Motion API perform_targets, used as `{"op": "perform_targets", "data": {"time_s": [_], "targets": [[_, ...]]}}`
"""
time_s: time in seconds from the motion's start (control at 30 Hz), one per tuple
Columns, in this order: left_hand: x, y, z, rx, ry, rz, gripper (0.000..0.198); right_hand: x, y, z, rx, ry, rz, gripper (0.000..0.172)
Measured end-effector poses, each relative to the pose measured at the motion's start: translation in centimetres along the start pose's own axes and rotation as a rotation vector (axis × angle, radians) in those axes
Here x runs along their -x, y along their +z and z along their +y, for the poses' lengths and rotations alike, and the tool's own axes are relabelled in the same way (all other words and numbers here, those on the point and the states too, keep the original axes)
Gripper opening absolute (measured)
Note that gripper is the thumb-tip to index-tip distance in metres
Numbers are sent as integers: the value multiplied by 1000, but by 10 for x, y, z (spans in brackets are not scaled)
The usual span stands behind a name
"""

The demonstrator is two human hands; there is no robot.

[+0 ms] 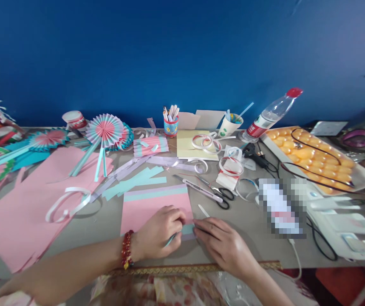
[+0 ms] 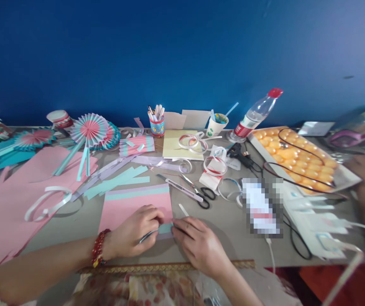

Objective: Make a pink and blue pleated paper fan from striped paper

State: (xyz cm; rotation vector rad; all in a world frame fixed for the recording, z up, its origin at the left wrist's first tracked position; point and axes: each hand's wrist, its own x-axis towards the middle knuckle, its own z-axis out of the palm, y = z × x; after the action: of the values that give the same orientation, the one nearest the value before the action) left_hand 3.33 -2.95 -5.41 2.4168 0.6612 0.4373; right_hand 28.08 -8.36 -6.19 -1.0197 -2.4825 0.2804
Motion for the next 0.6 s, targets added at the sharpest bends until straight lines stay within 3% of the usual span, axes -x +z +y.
{"op": "perform_targets", "data": {"time_s": [0.3,0.6], "targets": [[0,1,-1,-27,13,-5,5,-3,-2,-4,48,-4,-39,32],[0,2,-2,-36,18,-15,4,1,8,-12,122,69,23,32]]}}
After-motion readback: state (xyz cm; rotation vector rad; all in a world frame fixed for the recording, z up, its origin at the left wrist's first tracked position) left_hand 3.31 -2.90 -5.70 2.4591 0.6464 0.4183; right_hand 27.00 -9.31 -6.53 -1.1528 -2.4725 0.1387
